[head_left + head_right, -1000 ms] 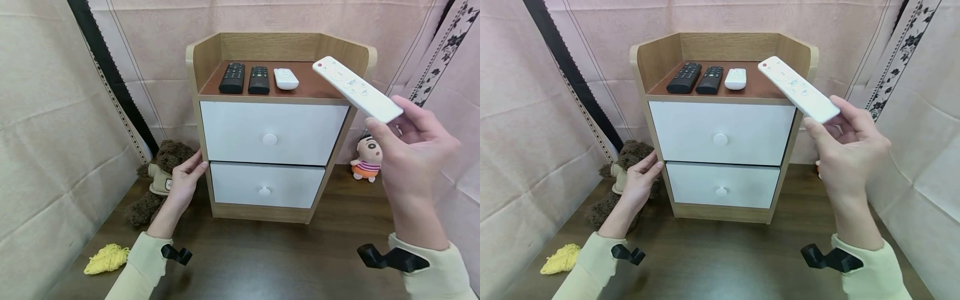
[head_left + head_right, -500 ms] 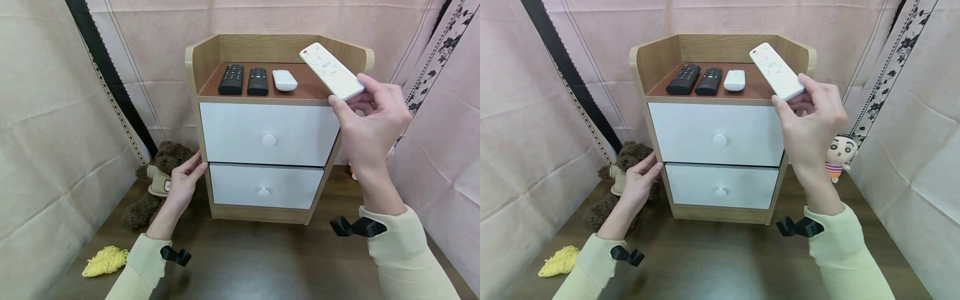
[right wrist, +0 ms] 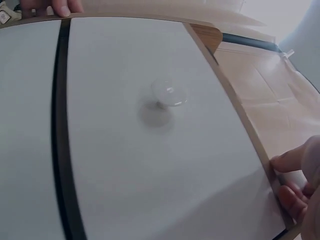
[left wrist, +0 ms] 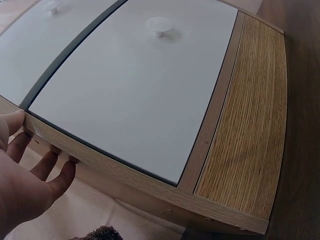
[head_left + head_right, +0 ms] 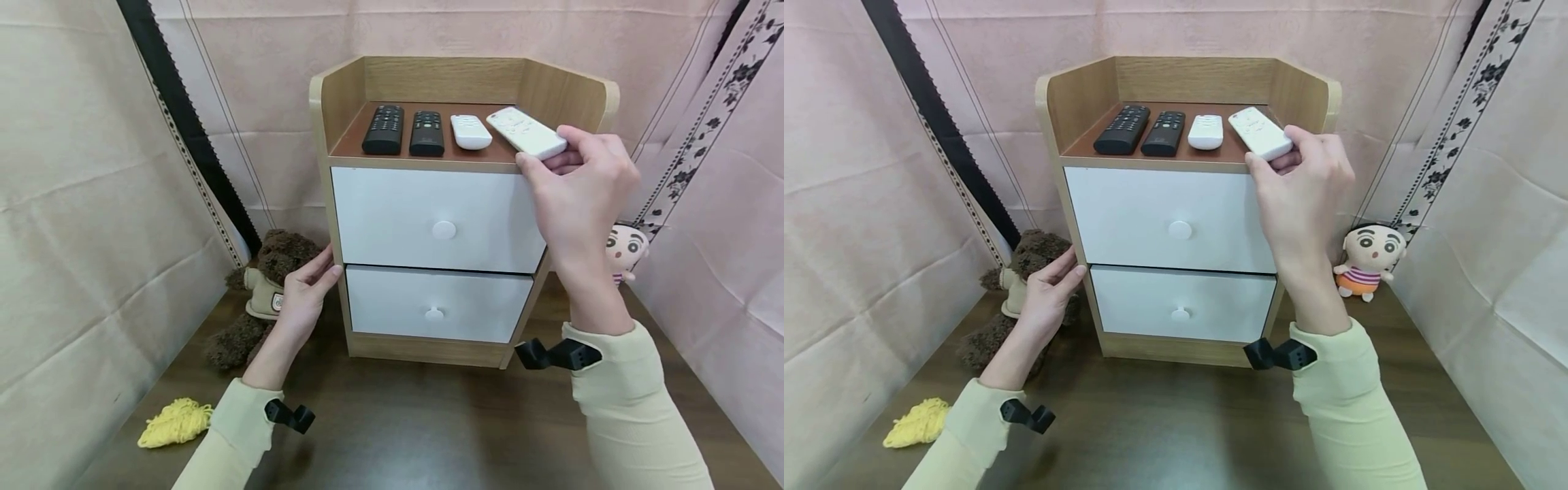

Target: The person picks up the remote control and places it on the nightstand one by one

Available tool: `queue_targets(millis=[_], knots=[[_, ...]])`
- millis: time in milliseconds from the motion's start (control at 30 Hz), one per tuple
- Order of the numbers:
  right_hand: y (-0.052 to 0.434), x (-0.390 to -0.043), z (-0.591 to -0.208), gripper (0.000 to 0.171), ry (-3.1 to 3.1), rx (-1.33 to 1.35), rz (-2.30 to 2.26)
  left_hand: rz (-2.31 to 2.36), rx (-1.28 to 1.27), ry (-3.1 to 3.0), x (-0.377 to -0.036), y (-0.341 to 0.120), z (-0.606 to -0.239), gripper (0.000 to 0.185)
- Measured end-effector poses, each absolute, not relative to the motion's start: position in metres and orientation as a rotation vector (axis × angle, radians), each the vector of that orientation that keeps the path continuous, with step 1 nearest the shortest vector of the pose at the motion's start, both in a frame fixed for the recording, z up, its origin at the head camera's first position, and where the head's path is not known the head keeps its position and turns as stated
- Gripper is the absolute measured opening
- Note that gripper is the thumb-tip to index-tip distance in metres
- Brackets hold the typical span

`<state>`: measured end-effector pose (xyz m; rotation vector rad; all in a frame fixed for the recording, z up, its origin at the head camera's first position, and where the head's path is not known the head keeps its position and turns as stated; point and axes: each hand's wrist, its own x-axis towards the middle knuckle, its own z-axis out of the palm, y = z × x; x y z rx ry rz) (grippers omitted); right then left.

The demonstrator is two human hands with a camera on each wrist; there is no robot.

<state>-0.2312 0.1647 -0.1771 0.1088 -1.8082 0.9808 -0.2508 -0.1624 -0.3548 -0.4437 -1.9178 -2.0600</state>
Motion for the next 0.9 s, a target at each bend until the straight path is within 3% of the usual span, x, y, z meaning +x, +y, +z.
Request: queue_targets(millis=[433,733,900], knots=[[0.162,-0.228,-0.154,0.04,-2.067,0.023,0.808,-2.077,-0.462,-1.915,-0.251,-0.161,-0.353,0.05],[0.17,-0.23,-0.145,0.051,-2.208,0.035,0.827,-2.091,-0.478,-1.897,-0.254,-0.158,-0.351,0.05],[0.171,-0.228,-0.15,0.045,-2.165,0.123,0.845,-2.088,-0.441,-1.906,-0.25,-0.161,-0.354,0.05]])
